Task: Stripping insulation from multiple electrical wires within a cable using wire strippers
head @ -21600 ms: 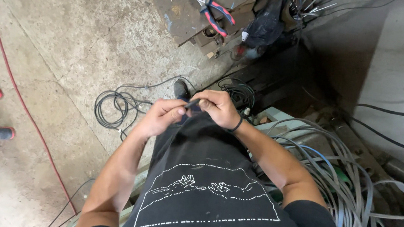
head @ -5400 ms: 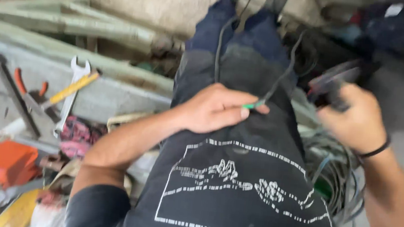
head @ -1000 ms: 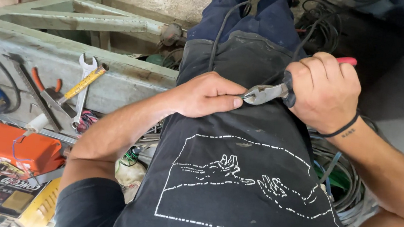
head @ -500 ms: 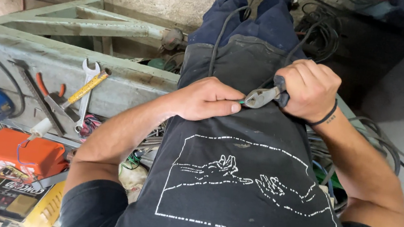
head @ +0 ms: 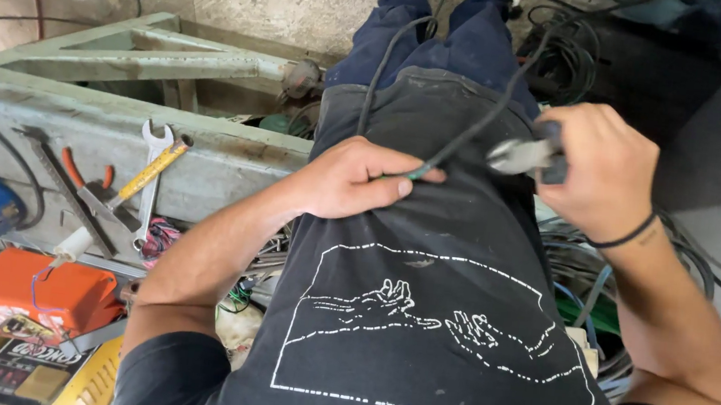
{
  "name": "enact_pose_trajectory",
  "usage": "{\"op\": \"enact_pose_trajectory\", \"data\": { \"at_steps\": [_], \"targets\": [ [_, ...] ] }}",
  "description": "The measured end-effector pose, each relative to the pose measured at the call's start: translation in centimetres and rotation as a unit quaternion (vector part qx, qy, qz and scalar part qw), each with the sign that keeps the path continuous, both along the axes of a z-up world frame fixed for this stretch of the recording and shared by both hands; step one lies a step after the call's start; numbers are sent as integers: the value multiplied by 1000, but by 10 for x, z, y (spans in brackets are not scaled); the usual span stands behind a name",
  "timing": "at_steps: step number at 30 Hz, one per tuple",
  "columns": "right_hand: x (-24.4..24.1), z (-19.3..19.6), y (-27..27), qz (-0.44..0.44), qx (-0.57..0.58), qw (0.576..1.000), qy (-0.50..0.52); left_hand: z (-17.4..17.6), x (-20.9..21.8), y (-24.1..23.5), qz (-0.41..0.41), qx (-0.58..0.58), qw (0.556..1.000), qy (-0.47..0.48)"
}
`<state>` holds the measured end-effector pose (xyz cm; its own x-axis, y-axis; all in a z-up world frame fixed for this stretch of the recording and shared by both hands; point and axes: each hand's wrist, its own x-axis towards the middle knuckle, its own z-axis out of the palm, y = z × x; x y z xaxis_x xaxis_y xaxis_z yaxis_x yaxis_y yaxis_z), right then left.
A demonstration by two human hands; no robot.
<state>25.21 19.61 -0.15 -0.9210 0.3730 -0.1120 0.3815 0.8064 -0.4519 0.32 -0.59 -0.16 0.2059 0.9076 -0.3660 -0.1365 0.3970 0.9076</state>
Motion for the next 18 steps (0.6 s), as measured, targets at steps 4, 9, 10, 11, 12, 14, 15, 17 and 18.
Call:
{"op": "enact_pose_trajectory", "data": {
  "at_steps": [4, 9, 10, 11, 12, 14, 15, 17, 18],
  "targets": [
    [-32, 1, -1, 51, 54, 997, -2, 1, -1, 10, -22, -130, 990, 45],
    [-55, -2, -7, 85, 38, 994, 59, 25, -14, 26, -76, -56, 982, 166],
    [-57, -1, -8, 84, 39, 994, 63, 25, -15, 28, -76, -55, 981, 169],
    [-58, 1, -9, 82, 45, 993, 67, 25, -17, 30, -69, -40, 977, 199],
    [-59, 2, -11, 82, 48, 993, 69, 25, -16, 30, -60, -26, 972, 226],
    [-63, 6, -15, 73, 71, 992, 73, 21, -11, 30, -41, -23, 974, 223],
    [-65, 8, -17, 63, 95, 991, 75, 19, -10, 30, -24, -19, 975, 218],
    [-65, 5, -17, 67, 104, 990, 71, 14, -7, 26, -6, -17, 979, 201],
    [-61, 5, -18, 64, 109, 990, 58, 12, -4, 25, 4, -17, 984, 174]
  ]
}}
